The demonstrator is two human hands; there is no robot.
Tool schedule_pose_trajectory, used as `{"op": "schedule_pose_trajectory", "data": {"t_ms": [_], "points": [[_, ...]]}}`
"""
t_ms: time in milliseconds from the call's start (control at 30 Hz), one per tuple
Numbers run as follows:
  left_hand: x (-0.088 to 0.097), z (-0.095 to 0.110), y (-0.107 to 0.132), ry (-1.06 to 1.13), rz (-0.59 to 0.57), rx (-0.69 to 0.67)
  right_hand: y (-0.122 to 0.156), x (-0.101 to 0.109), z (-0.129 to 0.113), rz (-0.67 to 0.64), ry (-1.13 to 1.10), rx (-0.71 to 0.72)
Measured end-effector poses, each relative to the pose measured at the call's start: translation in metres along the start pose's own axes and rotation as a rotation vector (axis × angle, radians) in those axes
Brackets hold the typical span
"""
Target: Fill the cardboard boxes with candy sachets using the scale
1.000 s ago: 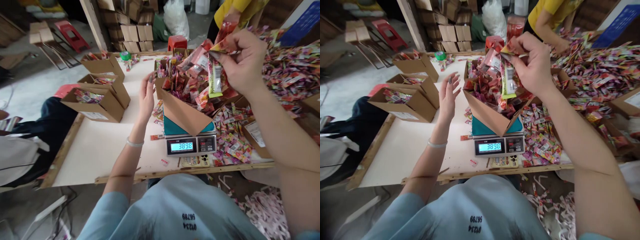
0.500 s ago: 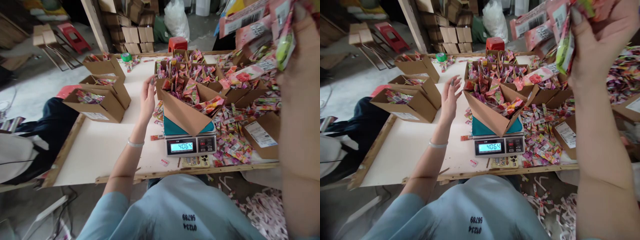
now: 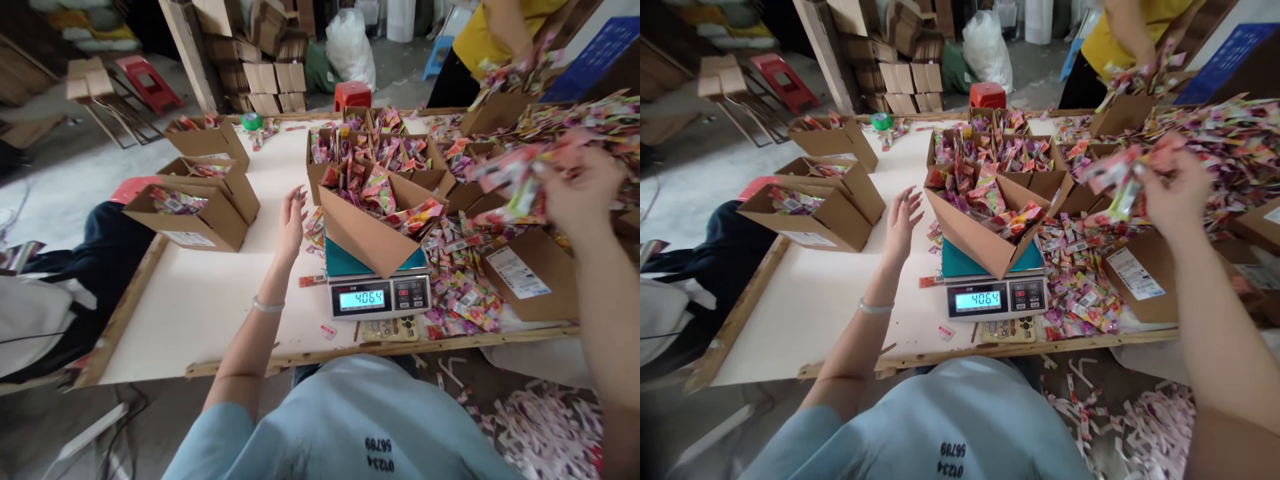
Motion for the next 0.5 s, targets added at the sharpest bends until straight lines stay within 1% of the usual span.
{"op": "schedule_pose_trajectory", "data": {"t_ms": [67, 100, 133, 200, 233, 300, 367, 400, 433, 467, 500], "points": [[-0.001, -0.014, 0.005, -0.001, 0.005, 0.067, 0.017, -0.020, 0.002, -0.219, 0.142, -0.023], [-0.002, -0.018, 0.007, -0.002, 0.003, 0.091, 0.024, -0.029, -0.003, -0.309, 0.179, -0.021], [-0.003, -0.021, 0.009, -0.003, -0.001, 0.107, 0.028, -0.035, -0.012, -0.351, 0.170, -0.013], [-0.004, -0.021, 0.010, -0.002, -0.005, 0.113, 0.033, -0.046, -0.045, -0.383, 0.021, 0.029], [-0.004, -0.019, 0.011, 0.000, -0.004, 0.106, 0.036, -0.054, -0.066, -0.438, -0.078, 0.069], [-0.002, -0.015, 0.011, 0.005, 0.003, 0.085, 0.048, -0.074, -0.112, -0.611, -0.191, 0.199], [0.000, -0.011, 0.013, 0.010, 0.006, 0.071, 0.064, -0.090, -0.149, -0.771, -0.172, 0.350], [0.000, -0.011, 0.014, 0.012, 0.003, 0.072, 0.071, -0.093, -0.162, -0.808, -0.151, 0.405], [0.000, -0.011, 0.015, 0.013, 0.000, 0.076, 0.074, -0.093, -0.170, -0.814, -0.144, 0.436], [-0.001, -0.013, 0.016, 0.014, -0.004, 0.085, 0.074, -0.089, -0.175, -0.791, -0.161, 0.446], [-0.003, -0.016, 0.017, 0.017, -0.010, 0.096, 0.071, -0.080, -0.177, -0.735, -0.208, 0.443]]}}
Point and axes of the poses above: each hand's wrist, its own y-axis away from the middle knuckle, its own x-axis out of the back of the hand, z = x × y, the point moved 8 cm from there along -y, towards the middle knuckle, and after that the axes turned 10 degrees about -y, right-handed, at the moved point
